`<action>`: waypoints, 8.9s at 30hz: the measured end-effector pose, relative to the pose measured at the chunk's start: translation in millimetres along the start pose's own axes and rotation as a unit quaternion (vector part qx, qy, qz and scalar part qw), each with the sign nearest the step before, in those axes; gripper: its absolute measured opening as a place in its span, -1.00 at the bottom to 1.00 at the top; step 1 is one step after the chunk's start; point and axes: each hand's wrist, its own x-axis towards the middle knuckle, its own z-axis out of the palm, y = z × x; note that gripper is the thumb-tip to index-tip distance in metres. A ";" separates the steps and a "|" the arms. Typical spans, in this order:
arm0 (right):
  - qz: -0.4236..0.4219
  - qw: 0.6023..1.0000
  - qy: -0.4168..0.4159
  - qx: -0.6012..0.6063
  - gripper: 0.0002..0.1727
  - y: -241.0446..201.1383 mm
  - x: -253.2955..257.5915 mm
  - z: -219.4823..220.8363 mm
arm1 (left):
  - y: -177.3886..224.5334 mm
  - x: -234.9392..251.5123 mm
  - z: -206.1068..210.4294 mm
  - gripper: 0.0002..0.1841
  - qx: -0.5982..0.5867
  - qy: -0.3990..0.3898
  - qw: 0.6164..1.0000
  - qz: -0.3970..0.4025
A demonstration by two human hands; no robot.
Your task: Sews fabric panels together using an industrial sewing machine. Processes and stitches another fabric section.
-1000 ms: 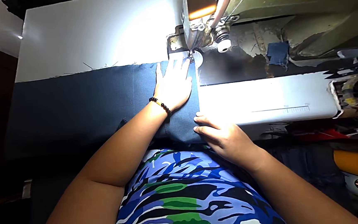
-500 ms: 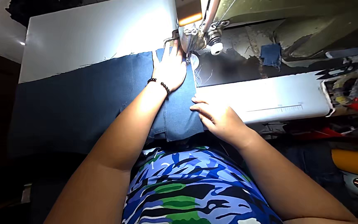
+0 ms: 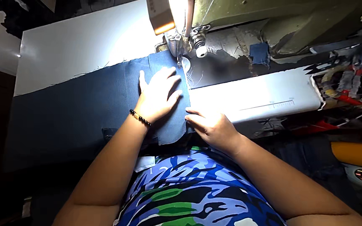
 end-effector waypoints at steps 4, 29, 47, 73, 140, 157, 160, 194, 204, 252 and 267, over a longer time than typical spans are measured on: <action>0.008 1.000 -0.001 0.004 -0.76 1.6 -3.6 -1.9 | -14.6 7.2 19.9 -0.39 -0.034 -0.014 0.999 0.023; 0.017 1.000 0.018 -0.003 -0.75 16.6 8.2 7.3 | 53.9 -51.8 -41.6 -0.50 0.142 -0.102 0.984 0.013; 0.000 0.999 0.038 -0.017 -0.73 18.2 5.9 7.4 | -0.5 -39.7 17.6 -0.48 0.007 -0.021 0.995 0.099; 0.001 0.995 -0.102 0.008 -0.76 47.6 52.2 -9.8 | -28.5 -7.0 8.4 -0.44 -0.009 -0.071 0.990 0.121; 0.752 0.579 -0.258 -0.182 -0.35 164.5 -130.7 -181.0 | -44.2 4.1 34.3 -0.54 -0.038 0.099 0.992 0.063; 0.754 0.506 -0.362 -0.210 -0.36 185.7 -148.9 -183.5 | -42.0 3.5 32.7 -0.56 -0.043 0.112 0.990 0.068; 0.757 0.490 -0.373 -0.218 -0.36 196.2 -153.0 -182.5 | -43.1 4.0 33.9 -0.56 -0.033 0.115 0.990 0.071; 0.732 0.524 -0.374 -0.224 -0.34 187.2 -164.9 -187.4 | -44.4 5.0 36.3 -0.56 -0.030 0.122 0.989 0.075; 0.721 0.503 -0.416 -0.232 -0.39 185.7 -139.4 -188.5 | -45.2 4.5 34.9 -0.55 -0.031 0.106 0.992 0.067; 0.681 0.683 -0.198 -0.173 -0.65 189.5 -213.4 -214.8 | -56.1 4.8 35.0 -0.43 -0.075 0.072 0.991 0.080; 0.689 0.693 -0.111 -0.180 -0.64 185.5 -213.4 -214.4 | -53.8 4.7 32.8 -0.45 -0.065 0.082 0.989 0.101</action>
